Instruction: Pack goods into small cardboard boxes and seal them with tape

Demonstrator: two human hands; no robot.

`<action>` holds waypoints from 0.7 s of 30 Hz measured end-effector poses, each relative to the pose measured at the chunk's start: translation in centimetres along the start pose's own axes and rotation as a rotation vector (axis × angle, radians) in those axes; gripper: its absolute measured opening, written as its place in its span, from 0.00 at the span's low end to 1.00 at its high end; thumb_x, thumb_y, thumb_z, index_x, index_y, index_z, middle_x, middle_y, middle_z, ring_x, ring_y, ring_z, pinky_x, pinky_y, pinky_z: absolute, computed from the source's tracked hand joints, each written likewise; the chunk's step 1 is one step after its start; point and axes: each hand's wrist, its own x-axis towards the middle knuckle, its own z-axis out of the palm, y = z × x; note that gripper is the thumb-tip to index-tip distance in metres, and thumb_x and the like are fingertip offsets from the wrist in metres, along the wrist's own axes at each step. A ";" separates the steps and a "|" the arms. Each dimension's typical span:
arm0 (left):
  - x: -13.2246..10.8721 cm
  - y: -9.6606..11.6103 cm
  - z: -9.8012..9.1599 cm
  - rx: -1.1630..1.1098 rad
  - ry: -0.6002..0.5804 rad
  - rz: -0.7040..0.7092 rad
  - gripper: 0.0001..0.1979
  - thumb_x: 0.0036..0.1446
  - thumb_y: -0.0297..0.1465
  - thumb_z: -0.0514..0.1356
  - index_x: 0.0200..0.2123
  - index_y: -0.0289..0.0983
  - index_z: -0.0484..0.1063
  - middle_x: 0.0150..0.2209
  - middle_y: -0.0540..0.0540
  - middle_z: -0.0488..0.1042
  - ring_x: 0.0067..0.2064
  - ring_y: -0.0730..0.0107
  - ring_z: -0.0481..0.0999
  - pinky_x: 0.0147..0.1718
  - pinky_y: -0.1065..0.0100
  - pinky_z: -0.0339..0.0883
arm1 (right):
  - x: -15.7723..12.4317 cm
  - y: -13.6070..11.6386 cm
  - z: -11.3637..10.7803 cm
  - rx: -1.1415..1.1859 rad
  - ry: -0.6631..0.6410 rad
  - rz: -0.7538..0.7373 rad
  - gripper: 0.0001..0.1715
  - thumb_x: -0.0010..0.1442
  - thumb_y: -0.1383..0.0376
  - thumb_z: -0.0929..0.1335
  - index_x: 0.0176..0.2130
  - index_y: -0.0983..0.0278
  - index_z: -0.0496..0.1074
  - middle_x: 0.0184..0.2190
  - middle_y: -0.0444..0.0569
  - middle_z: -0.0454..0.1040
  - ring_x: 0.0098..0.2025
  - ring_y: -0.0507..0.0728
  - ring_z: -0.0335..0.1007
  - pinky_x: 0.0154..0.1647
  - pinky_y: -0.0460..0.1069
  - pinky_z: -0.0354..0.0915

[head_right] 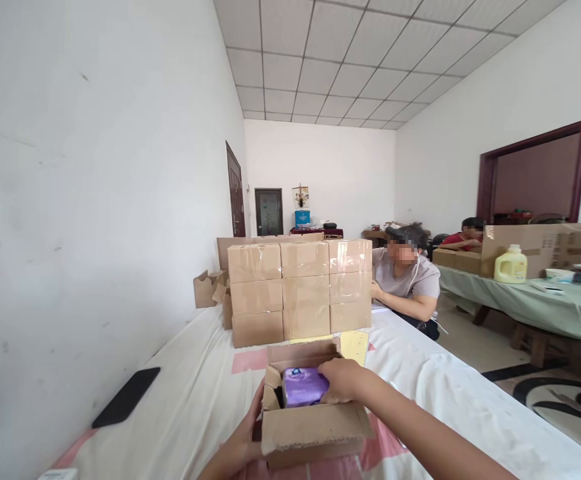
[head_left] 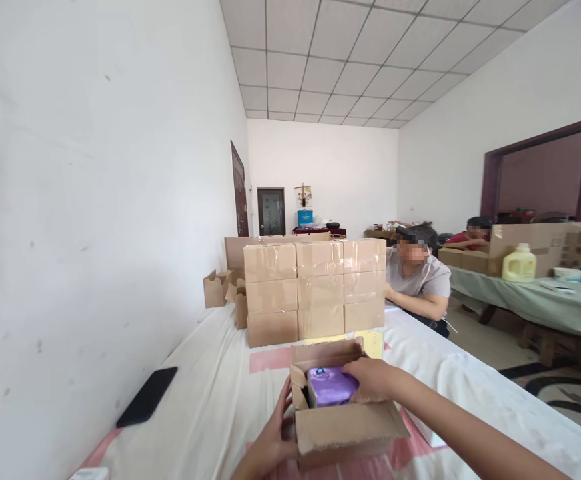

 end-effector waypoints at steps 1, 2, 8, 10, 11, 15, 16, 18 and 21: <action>-0.1 0.2 0.1 0.006 0.007 0.001 0.81 0.31 0.40 0.81 0.75 0.62 0.26 0.77 0.45 0.45 0.74 0.35 0.54 0.68 0.43 0.56 | -0.1 -0.2 -0.1 0.004 0.000 -0.008 0.41 0.49 0.54 0.75 0.60 0.64 0.77 0.56 0.64 0.79 0.58 0.78 0.75 0.56 0.65 0.69; -0.1 0.3 0.2 0.015 0.014 0.001 0.81 0.30 0.41 0.81 0.75 0.61 0.26 0.77 0.44 0.45 0.75 0.35 0.54 0.69 0.42 0.55 | -0.3 -0.4 -0.3 0.006 -0.010 -0.014 0.41 0.50 0.54 0.75 0.61 0.63 0.76 0.57 0.64 0.78 0.59 0.78 0.75 0.57 0.65 0.69; -0.4 0.5 0.2 0.052 0.032 -0.012 0.81 0.33 0.44 0.82 0.76 0.56 0.26 0.78 0.39 0.43 0.75 0.33 0.53 0.70 0.44 0.54 | -2.0 -0.7 -1.3 -0.018 -0.090 -0.048 0.33 0.62 0.51 0.66 0.62 0.57 0.76 0.54 0.61 0.81 0.56 0.77 0.77 0.52 0.64 0.70; -0.6 0.5 0.3 0.069 0.045 -0.017 0.80 0.36 0.45 0.81 0.76 0.55 0.24 0.78 0.40 0.42 0.76 0.35 0.51 0.71 0.45 0.52 | -2.5 -0.5 -1.4 -0.004 -0.095 -0.052 0.30 0.66 0.50 0.61 0.60 0.56 0.78 0.52 0.60 0.82 0.55 0.76 0.78 0.51 0.64 0.69; -0.7 0.5 0.3 0.083 0.055 -0.029 0.79 0.37 0.45 0.81 0.76 0.56 0.23 0.78 0.40 0.41 0.76 0.35 0.50 0.72 0.46 0.51 | -2.7 -0.5 -1.4 0.010 -0.096 -0.053 0.30 0.68 0.51 0.59 0.57 0.58 0.80 0.51 0.60 0.82 0.54 0.75 0.78 0.51 0.64 0.69; -1.1 0.7 0.4 0.113 0.075 -0.110 0.83 0.35 0.45 0.81 0.74 0.56 0.18 0.78 0.42 0.39 0.77 0.34 0.45 0.73 0.44 0.47 | -3.8 -0.5 -1.1 0.133 -0.075 -0.088 0.33 0.72 0.50 0.56 0.47 0.61 0.84 0.52 0.60 0.81 0.51 0.72 0.78 0.52 0.62 0.67; -1.1 0.8 0.4 0.122 0.071 -0.125 0.83 0.35 0.46 0.81 0.74 0.55 0.17 0.78 0.41 0.39 0.77 0.33 0.43 0.73 0.44 0.47 | -4.2 -0.5 -1.1 0.175 -0.055 -0.105 0.32 0.72 0.50 0.57 0.47 0.60 0.83 0.52 0.58 0.81 0.51 0.70 0.78 0.51 0.61 0.67; -1.2 0.9 0.4 0.154 0.064 -0.151 0.82 0.37 0.48 0.79 0.74 0.53 0.16 0.78 0.39 0.41 0.77 0.33 0.41 0.74 0.42 0.44 | -5.0 -0.4 -0.7 0.257 0.016 -0.140 0.28 0.72 0.51 0.58 0.46 0.58 0.83 0.49 0.54 0.81 0.50 0.66 0.78 0.51 0.58 0.67; -1.2 0.7 0.2 0.190 0.074 -0.189 0.82 0.37 0.52 0.78 0.73 0.55 0.12 0.77 0.41 0.46 0.78 0.34 0.39 0.74 0.39 0.45 | -6.0 0.3 0.6 0.376 0.256 -0.170 0.21 0.72 0.55 0.61 0.48 0.56 0.81 0.46 0.50 0.82 0.49 0.63 0.77 0.52 0.57 0.69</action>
